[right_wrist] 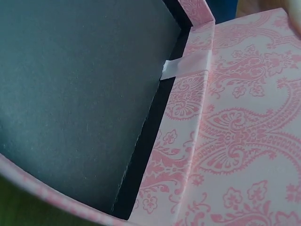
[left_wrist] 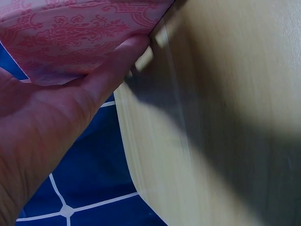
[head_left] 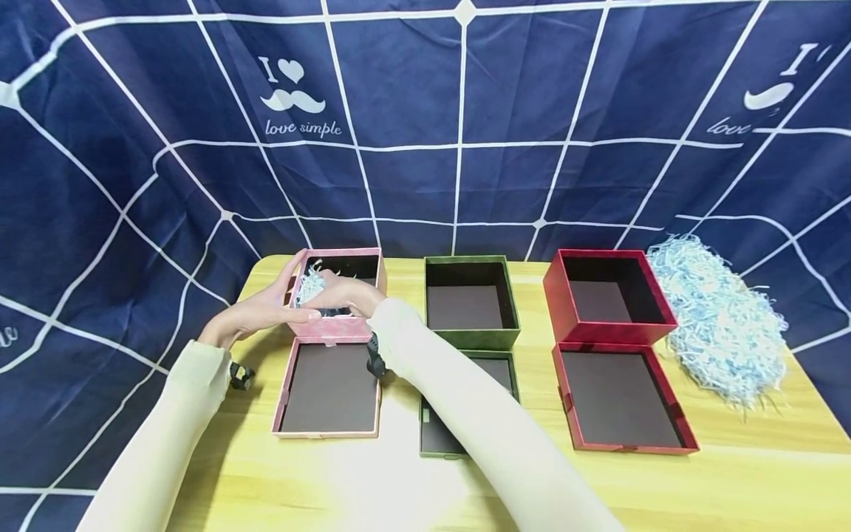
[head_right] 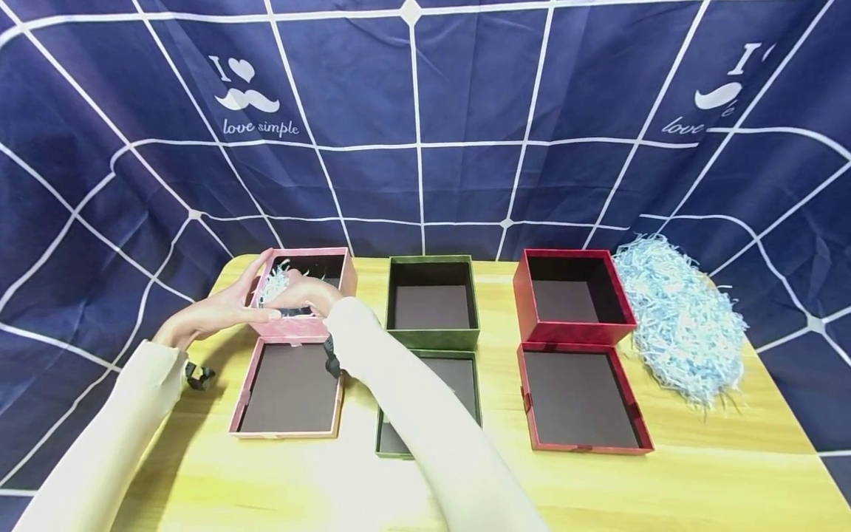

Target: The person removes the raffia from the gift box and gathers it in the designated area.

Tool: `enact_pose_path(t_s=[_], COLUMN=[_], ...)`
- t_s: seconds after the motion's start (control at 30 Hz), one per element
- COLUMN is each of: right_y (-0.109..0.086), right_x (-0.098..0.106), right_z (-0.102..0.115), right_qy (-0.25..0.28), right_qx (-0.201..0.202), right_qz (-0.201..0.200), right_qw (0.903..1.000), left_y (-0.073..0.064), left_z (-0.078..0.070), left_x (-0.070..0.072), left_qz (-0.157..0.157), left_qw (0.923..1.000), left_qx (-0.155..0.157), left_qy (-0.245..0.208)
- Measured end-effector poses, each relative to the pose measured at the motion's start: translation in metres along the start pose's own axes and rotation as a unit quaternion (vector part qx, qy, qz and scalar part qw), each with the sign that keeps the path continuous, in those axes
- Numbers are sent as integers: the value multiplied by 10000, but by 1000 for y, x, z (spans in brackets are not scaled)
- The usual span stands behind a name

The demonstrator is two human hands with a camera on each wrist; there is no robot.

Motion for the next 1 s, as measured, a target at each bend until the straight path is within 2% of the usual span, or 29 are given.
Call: enact_pose_path(t_s=[0.07, 0.2, 0.33, 0.47, 0.6, 0.73, 1.0], right_y=[0, 1, 1, 1, 6, 4, -2], right_x=[0, -2, -1, 0, 1, 4, 7], right_z=[0, -1, -3, -2, -4, -2, 3], right_qy=[-181, -205, 151, 427, 203, 44, 279], right_qx=[-33, 30, 85, 124, -61, -136, -124], right_qz=[55, 100, 17, -162, -476, -628, -877], right_qw=[9998, 9997, 9998, 9989, 9986, 9979, 9957], left_y=[0, -1, -1, -1, 0, 1, 1], left_z=[1, 3, 5, 4, 3, 2, -3], left_x=[1, 1, 0, -1, -1, -1, 0], left_qz=[-21, -39, -22, -21, -39, -20, 126], left_qw=[10000, 10000, 9999, 9999, 9999, 10000, 9998], left_qx=[-9, -62, -128, -165, -92, 19, 143], left_qy=[26, -4, -54, -46, -42, -58, 38])
Point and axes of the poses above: each hand's wrist, its own y-axis towards the middle knuckle, its own x-axis out of the back of the hand, z = x × y, the point moved 4 cm from there along y, towards the middle knuckle, and after that the axes turned 7 degrees about -y, right-handed, at the moved point
